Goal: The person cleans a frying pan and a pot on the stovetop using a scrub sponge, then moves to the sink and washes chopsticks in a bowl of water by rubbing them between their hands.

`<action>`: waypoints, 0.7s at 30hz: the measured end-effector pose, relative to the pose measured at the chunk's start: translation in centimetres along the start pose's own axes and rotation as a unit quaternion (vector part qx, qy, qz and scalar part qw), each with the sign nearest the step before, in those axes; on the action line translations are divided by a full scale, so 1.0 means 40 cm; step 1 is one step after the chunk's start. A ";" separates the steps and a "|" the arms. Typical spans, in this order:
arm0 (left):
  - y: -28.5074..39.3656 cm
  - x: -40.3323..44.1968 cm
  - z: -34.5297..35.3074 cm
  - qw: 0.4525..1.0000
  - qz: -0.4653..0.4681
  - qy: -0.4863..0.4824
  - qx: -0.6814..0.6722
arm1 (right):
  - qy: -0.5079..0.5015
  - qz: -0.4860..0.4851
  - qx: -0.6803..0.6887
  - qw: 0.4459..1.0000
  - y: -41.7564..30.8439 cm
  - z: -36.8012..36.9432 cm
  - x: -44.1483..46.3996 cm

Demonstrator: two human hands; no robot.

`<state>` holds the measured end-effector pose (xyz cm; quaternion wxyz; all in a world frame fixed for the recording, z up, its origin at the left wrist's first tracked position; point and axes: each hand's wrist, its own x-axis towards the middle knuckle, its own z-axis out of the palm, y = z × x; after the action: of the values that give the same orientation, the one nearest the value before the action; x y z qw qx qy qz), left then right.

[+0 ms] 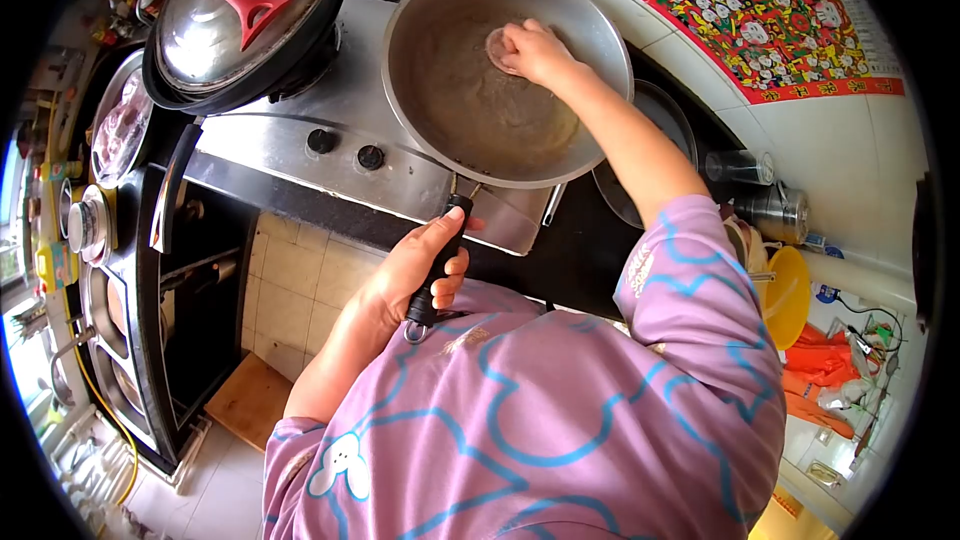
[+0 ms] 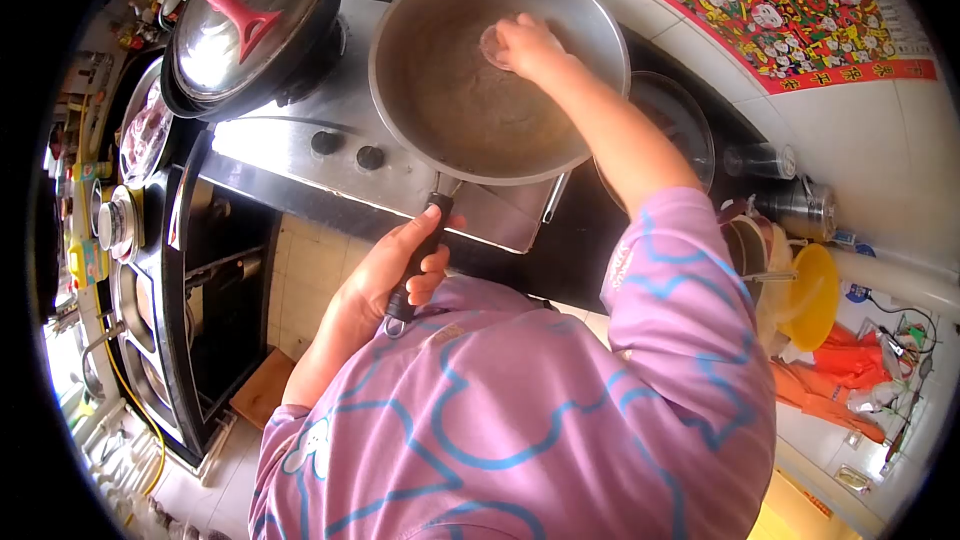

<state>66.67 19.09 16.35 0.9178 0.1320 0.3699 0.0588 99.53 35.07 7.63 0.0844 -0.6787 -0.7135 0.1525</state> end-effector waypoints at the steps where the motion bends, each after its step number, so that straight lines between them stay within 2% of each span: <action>1: 0.000 0.002 0.000 1.000 0.001 -0.005 -0.003 | -0.012 0.001 -0.035 0.999 0.005 -0.022 -0.026; 2: 0.001 0.003 0.000 1.000 0.003 -0.007 -0.003 | -0.012 0.000 -0.038 0.999 0.018 -0.035 -0.053; 4: -0.002 0.003 -0.002 1.000 0.005 -0.013 -0.010 | -0.097 -0.030 -0.154 0.983 0.012 -0.057 -0.107; 6: 0.000 0.001 0.001 1.000 0.003 -0.010 -0.006 | -0.206 -0.034 -0.208 0.955 -0.050 -0.102 -0.165; 8: 0.004 0.000 0.000 1.000 0.002 -0.007 0.000 | -0.314 -0.074 -0.204 0.924 -0.093 -0.096 -0.201; 11: 0.005 0.001 0.001 1.000 -0.001 -0.020 -0.009 | -0.372 -0.100 -0.008 0.923 -0.154 -0.049 -0.210; 17: 0.009 -0.006 0.016 1.000 -0.001 0.021 0.020 | -0.303 -0.115 0.056 0.945 -0.299 0.029 -0.042; 18: 0.010 -0.006 0.016 1.000 0.000 0.020 0.017 | -0.220 -0.131 0.055 0.965 -0.291 0.048 -0.006; 19: 0.009 -0.006 0.016 1.000 0.001 0.018 0.013 | -0.194 -0.138 0.035 0.971 -0.275 0.064 0.049; 20: 0.009 -0.007 0.017 1.000 0.000 0.019 0.011 | -0.185 -0.104 -0.005 0.977 -0.241 0.091 0.114; 21: 0.010 -0.008 0.018 1.000 0.002 0.021 0.012 | -0.136 -0.124 -0.012 0.983 -0.228 0.066 0.140</action>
<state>66.94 19.25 17.18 0.9082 0.1423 0.3891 0.0591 89.73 40.07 7.70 -0.0038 -0.5591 -0.7985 0.2232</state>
